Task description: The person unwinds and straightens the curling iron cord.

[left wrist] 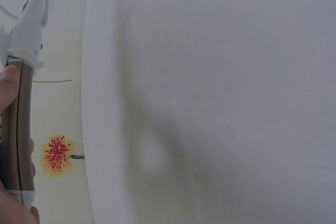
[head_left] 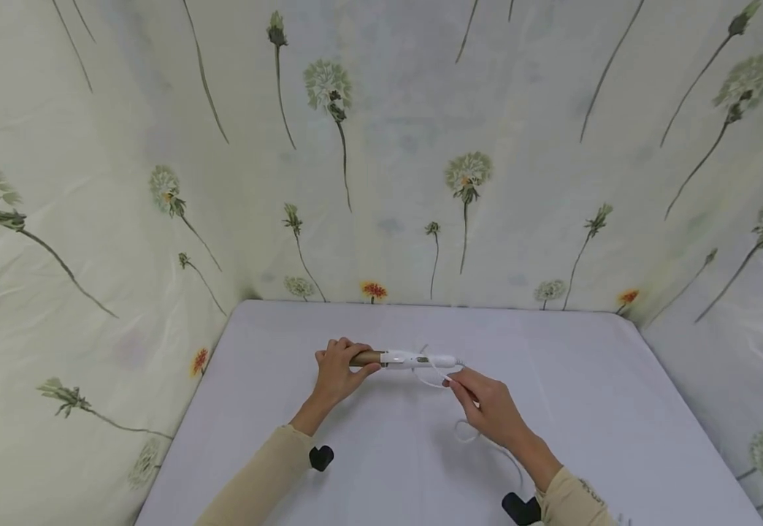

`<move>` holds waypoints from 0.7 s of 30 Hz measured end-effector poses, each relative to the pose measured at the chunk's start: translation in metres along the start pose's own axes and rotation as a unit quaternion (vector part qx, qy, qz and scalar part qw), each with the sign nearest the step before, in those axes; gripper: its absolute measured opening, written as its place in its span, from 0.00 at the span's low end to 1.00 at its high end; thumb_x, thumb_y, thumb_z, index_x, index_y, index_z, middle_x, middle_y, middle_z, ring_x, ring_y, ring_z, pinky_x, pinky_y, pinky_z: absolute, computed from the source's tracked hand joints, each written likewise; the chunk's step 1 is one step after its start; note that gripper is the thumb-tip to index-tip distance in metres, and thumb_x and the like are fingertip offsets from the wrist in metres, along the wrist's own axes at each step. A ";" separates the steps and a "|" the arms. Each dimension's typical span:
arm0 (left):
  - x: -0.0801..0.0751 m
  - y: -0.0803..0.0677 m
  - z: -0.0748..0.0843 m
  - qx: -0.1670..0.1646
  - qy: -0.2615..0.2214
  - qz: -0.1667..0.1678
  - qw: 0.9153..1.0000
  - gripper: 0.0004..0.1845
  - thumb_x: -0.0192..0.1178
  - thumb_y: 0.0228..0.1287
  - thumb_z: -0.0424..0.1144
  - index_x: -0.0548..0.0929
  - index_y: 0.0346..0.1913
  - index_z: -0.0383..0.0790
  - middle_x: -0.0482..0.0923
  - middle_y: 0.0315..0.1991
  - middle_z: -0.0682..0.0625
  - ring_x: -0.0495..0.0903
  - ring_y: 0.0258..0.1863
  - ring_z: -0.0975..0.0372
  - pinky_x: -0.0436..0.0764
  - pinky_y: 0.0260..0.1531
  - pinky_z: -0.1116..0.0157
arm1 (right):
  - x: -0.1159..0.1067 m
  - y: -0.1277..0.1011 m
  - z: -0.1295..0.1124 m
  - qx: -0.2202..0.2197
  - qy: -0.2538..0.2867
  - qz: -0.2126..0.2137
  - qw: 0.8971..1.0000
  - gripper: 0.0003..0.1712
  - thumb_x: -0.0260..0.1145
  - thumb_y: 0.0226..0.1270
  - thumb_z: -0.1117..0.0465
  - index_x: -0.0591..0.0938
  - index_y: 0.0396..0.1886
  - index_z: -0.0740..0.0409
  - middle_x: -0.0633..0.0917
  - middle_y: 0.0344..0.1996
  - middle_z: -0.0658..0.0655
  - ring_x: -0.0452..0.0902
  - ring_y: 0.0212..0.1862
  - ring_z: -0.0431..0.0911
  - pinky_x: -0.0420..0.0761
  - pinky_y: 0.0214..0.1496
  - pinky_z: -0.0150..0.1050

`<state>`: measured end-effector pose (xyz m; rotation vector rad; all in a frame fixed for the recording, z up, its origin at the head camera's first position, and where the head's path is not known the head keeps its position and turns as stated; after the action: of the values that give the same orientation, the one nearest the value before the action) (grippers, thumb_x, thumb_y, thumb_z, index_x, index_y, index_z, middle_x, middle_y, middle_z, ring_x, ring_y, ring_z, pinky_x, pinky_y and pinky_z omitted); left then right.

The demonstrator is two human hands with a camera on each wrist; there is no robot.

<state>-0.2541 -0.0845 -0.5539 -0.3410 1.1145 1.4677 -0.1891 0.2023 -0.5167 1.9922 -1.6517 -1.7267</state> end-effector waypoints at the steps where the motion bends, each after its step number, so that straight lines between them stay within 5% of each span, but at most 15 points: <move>1: -0.001 -0.001 -0.001 0.003 0.001 -0.004 1.000 0.23 0.69 0.48 0.58 0.85 0.45 0.51 0.79 0.36 0.50 0.69 0.36 0.57 0.57 0.37 0.57 | -0.003 0.004 0.002 -0.008 -0.003 0.005 1.000 0.09 0.63 0.62 0.70 0.82 0.40 0.55 0.79 0.27 0.45 0.61 0.22 0.28 0.65 0.23 0.20; 11: -0.009 -0.008 -0.010 0.036 -0.016 -0.048 0.998 0.20 0.67 0.50 0.58 0.85 0.44 0.52 0.77 0.35 0.52 0.67 0.35 0.60 0.54 0.35 0.60 | -0.021 0.022 0.041 -0.017 -0.063 0.008 0.998 0.10 0.65 0.60 0.71 0.83 0.40 0.56 0.81 0.29 0.46 0.63 0.23 0.29 0.66 0.26 0.22; 21: -0.016 -0.012 -0.018 0.031 -0.094 -0.093 0.991 0.20 0.65 0.53 0.58 0.83 0.49 0.57 0.77 0.39 0.57 0.67 0.38 0.64 0.54 0.39 0.61 | -0.018 0.018 0.071 0.075 -0.081 -0.031 0.993 0.10 0.64 0.63 0.67 0.83 0.44 0.56 0.83 0.30 0.48 0.65 0.24 0.32 0.70 0.27 0.31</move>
<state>-0.2466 -0.1102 -0.5561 -0.2489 0.9486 1.2704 -0.2494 0.2473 -0.5204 2.0337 -1.8388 -1.8863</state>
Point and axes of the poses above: each hand's wrist, its own y-axis towards the middle knuckle, its own x-axis out of the palm, z = x × y, the point moved 1 cm from there along y, towards the middle knuckle
